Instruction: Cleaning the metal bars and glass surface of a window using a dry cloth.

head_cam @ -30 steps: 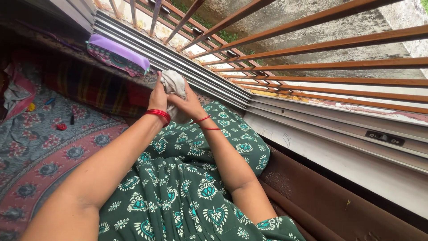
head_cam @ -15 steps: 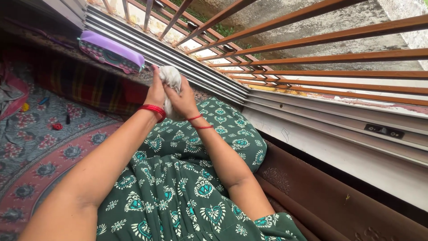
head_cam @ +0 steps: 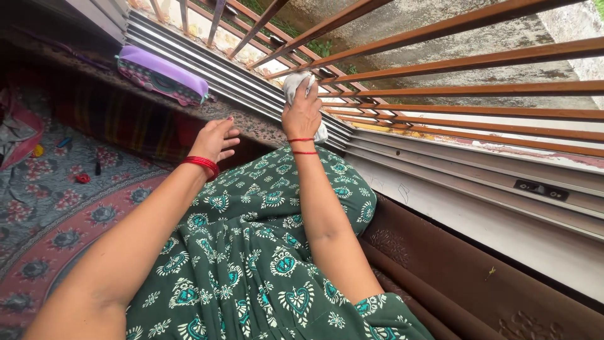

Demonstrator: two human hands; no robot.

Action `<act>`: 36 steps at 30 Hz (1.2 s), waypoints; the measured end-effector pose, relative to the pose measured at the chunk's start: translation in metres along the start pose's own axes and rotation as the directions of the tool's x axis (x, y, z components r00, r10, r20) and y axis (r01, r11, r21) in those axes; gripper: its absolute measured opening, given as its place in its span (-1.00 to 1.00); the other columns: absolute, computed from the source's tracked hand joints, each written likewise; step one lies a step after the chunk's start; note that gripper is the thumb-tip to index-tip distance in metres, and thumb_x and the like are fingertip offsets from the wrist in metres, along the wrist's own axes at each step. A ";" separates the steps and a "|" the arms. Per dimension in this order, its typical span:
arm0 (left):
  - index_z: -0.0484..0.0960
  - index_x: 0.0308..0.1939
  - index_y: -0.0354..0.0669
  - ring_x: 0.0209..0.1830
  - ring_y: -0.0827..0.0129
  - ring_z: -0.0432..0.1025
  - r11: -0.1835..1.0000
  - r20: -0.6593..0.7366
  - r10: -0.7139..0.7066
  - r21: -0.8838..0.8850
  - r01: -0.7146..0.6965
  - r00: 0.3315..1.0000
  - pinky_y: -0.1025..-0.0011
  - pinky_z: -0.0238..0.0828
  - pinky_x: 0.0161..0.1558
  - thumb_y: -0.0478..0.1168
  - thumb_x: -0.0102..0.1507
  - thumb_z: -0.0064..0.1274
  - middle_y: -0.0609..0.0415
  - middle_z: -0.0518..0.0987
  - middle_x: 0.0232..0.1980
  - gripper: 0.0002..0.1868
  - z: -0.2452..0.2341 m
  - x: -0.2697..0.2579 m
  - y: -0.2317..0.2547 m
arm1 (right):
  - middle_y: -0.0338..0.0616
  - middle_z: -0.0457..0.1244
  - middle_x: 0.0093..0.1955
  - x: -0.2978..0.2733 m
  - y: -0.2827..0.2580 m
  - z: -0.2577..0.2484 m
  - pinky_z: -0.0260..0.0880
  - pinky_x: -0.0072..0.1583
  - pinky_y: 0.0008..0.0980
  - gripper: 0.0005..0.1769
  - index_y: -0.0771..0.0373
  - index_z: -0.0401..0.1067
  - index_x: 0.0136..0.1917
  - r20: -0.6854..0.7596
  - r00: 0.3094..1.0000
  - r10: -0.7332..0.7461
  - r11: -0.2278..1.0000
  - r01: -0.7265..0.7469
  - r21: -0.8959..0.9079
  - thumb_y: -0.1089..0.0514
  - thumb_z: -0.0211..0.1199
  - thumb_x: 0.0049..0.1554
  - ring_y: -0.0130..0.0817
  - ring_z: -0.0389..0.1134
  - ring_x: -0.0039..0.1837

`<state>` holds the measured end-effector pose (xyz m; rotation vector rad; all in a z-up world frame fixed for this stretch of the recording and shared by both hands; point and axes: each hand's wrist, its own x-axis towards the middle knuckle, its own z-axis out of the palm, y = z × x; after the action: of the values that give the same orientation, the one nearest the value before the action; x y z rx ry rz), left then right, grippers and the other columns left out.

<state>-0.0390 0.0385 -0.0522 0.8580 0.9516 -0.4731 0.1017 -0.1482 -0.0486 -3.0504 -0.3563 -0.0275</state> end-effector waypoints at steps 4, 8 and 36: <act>0.44 0.15 -0.05 -0.03 0.40 0.50 1.000 -0.020 -0.008 -0.009 0.008 1.000 0.31 0.42 -0.07 0.13 0.31 0.05 0.13 0.59 0.04 -0.53 -0.004 -0.002 -0.001 | 0.07 0.08 0.47 0.013 0.004 0.005 0.46 0.07 -0.12 -0.02 0.26 0.09 0.52 0.079 0.997 -0.004 0.993 0.013 -0.116 0.07 0.44 -0.08 0.05 0.29 0.17; 0.44 0.15 -0.05 -0.06 0.42 0.49 1.000 0.007 0.007 -0.025 -0.007 1.000 0.34 0.42 -0.10 0.11 0.32 0.03 0.14 0.59 0.02 -0.55 -0.008 -0.002 -0.003 | -0.01 0.13 0.41 0.025 0.018 0.036 0.47 0.10 -0.08 -0.06 0.25 0.05 0.62 0.170 0.985 0.033 0.990 -0.009 -0.140 0.03 0.38 0.09 0.08 0.32 0.21; 0.45 0.14 -0.05 -0.08 0.42 0.50 1.000 0.023 -0.002 0.009 0.002 1.000 0.36 0.42 -0.14 0.08 0.34 0.03 0.14 0.60 0.00 -0.59 -0.004 0.018 -0.014 | -0.09 -0.15 0.66 0.036 0.039 0.033 0.47 0.15 -0.06 -0.07 0.17 -0.08 0.63 0.349 0.929 -0.120 0.982 0.164 -0.098 0.09 0.13 0.04 0.19 0.36 0.19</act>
<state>-0.0410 0.0338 -0.0751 0.8583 0.9297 -0.4888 0.1464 -0.1751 -0.0827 -3.1401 -0.6200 0.4985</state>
